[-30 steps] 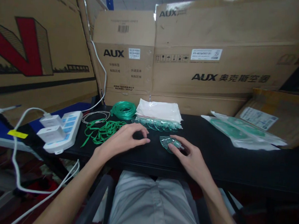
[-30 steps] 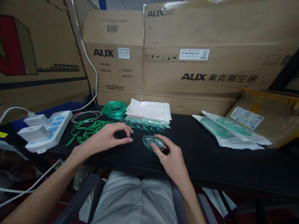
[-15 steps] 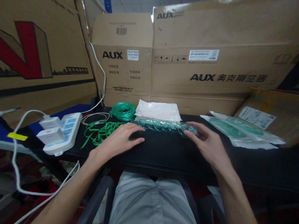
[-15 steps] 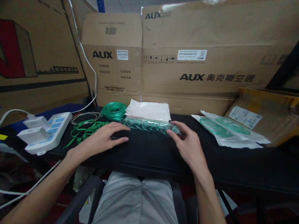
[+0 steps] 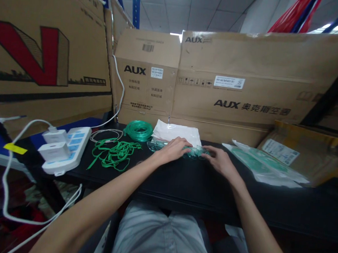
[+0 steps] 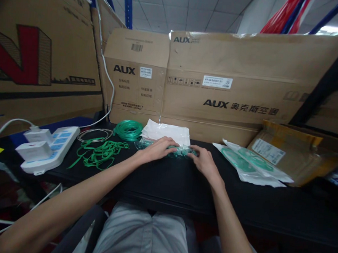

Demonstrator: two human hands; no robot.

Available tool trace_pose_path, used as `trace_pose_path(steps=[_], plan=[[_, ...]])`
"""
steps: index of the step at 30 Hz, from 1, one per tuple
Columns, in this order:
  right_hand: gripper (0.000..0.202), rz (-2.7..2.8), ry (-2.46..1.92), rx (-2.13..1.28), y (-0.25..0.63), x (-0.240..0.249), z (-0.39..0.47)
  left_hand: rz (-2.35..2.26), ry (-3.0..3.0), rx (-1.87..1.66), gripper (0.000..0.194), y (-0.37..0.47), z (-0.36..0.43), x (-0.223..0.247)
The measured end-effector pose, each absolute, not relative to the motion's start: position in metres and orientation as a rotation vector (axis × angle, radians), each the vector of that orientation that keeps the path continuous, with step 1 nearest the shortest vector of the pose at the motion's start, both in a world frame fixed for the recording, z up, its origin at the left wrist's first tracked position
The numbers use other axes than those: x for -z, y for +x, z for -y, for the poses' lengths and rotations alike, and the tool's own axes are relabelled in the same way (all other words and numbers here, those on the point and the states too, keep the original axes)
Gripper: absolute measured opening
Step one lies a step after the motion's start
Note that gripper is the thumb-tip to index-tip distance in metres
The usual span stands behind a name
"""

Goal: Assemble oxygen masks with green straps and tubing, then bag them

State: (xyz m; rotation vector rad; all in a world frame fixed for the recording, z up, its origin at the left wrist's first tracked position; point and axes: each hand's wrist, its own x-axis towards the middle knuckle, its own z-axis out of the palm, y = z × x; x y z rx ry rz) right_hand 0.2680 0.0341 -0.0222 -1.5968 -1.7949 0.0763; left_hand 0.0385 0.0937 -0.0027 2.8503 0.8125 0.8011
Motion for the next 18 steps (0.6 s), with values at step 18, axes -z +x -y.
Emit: trace_pose_path(steps=[18], plan=[[0.048, 2.166, -1.612, 0.024, 0.260, 0.020, -0.049, -0.716, 2.732, -0.837, 0.030, 0.040, -0.107, 0.011]])
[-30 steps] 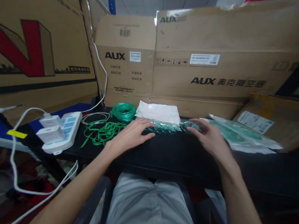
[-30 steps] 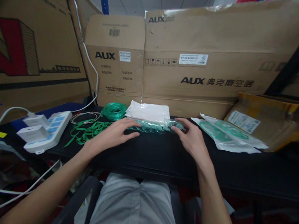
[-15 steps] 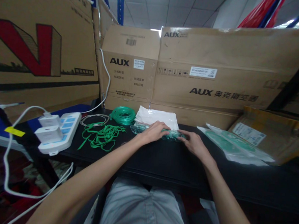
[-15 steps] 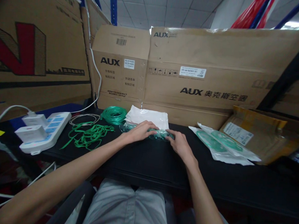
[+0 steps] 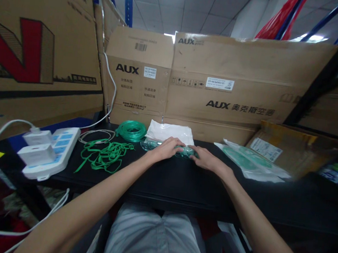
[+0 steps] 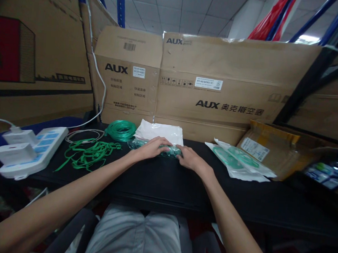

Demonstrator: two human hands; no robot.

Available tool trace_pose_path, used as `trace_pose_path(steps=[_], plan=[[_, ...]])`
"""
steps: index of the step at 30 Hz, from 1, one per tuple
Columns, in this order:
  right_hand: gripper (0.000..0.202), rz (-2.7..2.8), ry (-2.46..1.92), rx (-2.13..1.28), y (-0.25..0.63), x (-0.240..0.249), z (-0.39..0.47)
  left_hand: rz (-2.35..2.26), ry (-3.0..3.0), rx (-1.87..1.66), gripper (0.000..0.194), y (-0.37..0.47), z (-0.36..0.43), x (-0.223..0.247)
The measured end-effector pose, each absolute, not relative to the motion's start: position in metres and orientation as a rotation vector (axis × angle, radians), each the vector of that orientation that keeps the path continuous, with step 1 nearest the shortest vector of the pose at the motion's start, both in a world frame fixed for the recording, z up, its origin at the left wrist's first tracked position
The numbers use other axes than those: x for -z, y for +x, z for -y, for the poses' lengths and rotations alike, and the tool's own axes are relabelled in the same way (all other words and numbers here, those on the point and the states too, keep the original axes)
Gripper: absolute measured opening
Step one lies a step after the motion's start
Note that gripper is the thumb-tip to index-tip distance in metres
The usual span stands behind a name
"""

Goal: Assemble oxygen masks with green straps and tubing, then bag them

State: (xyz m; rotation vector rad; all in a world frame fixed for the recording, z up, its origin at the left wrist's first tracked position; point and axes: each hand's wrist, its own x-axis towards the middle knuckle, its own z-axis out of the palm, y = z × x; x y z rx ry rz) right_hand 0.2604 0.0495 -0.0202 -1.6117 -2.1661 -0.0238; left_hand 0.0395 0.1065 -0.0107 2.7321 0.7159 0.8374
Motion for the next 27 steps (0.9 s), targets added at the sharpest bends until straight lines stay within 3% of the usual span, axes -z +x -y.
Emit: trace_pose_path(steps=[4, 10, 15, 20, 24, 27], plan=[[0.056, 2.151, -1.611, 0.139, 0.269, 0.012, -0.036, -0.726, 2.749, -0.844, 0.030, 0.040, -0.106, 0.012], [0.040, 1.870, -1.877, 0.408, 0.358, -0.009, -0.030, -0.793, 2.712, -0.981, 0.036, 0.034, -0.083, -0.001], [0.037, 1.587, -2.228, 0.482, 0.434, 0.009, -0.035, -0.736, 2.669, -1.013, 0.030, 0.041, -0.033, 0.001], [0.042, 1.462, -2.278, 0.540, 0.459, 0.019, -0.035, -0.541, 2.644, -0.856, 0.032, 0.063, -0.001, 0.010], [0.043, 1.393, -2.196, 0.628, 0.473, -0.021, -0.034, -0.580, 2.401, -0.877, 0.048, 0.085, 0.002, 0.004], [0.031, 1.315, -2.161, 0.656, 0.469, -0.069, -0.026, -0.604, 2.105, -0.895, 0.059, 0.104, 0.000, -0.003]])
